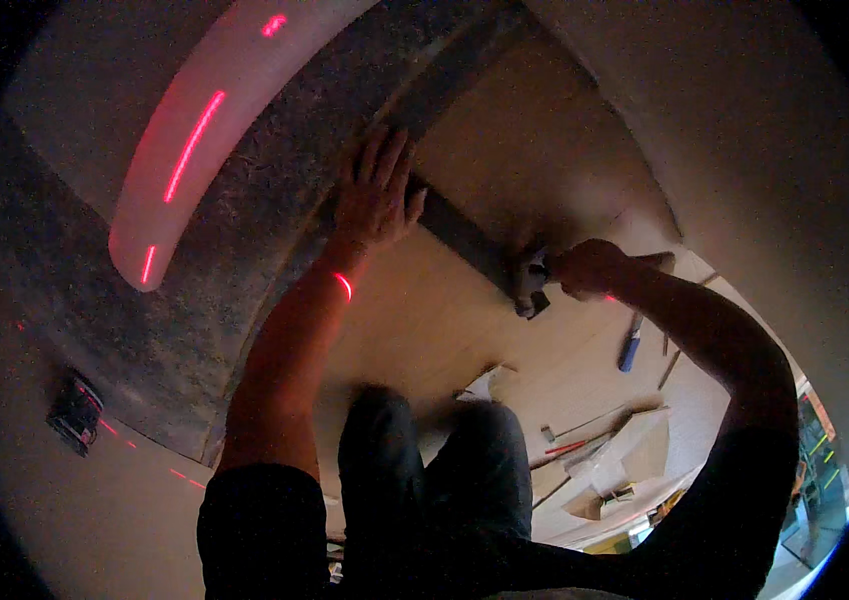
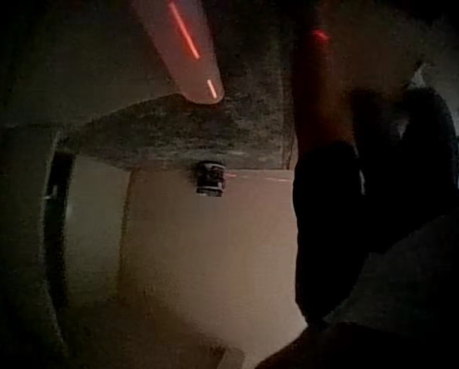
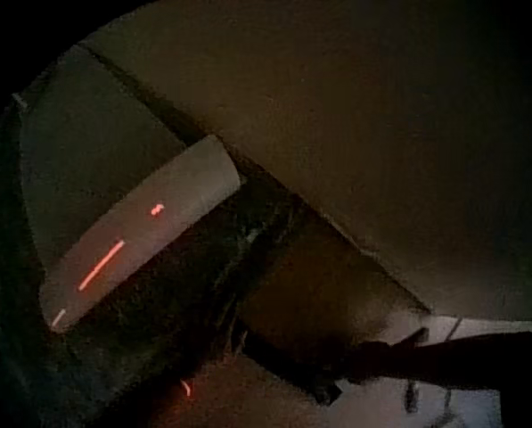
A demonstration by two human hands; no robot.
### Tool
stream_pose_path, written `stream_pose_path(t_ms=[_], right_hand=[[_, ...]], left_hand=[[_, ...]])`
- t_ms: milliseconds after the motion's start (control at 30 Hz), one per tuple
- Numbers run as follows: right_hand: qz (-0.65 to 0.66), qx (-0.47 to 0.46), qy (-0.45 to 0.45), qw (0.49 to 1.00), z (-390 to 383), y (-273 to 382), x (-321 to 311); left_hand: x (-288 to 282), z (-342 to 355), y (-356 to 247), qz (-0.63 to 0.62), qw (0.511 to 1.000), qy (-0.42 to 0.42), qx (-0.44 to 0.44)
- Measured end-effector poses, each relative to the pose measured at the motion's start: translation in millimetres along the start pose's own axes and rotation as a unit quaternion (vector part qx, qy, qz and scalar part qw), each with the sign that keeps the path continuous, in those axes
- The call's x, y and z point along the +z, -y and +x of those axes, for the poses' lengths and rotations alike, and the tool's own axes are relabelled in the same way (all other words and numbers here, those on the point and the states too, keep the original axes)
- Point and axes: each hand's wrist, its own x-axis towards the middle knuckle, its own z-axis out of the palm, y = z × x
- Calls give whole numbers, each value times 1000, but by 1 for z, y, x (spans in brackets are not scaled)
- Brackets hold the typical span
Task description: The person installs hardwood flooring planks in a room, using a hammer and a tapping block to secure the planks into place. The person also uses a utility knife to trim a piece of wood and a pencil to mark a plank.
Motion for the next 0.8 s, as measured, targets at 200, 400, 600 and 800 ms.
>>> stream_pose_path(t_ms=[200,400,600,800], right_hand=[[-22,-9,40,999,0,-2,8],[-6,-33,-45,998,1,4,7],[-5,28,65,997,5,5,-1],[-7,1,21,1000,9,1,13]], left_hand=[[-1,1,2,2,1000,8,-2],[-4,2,0,-4,999,30,-20],[-3,0,1,-27,997,67,-19],[-4,1,2,-28,999,31,-15]])
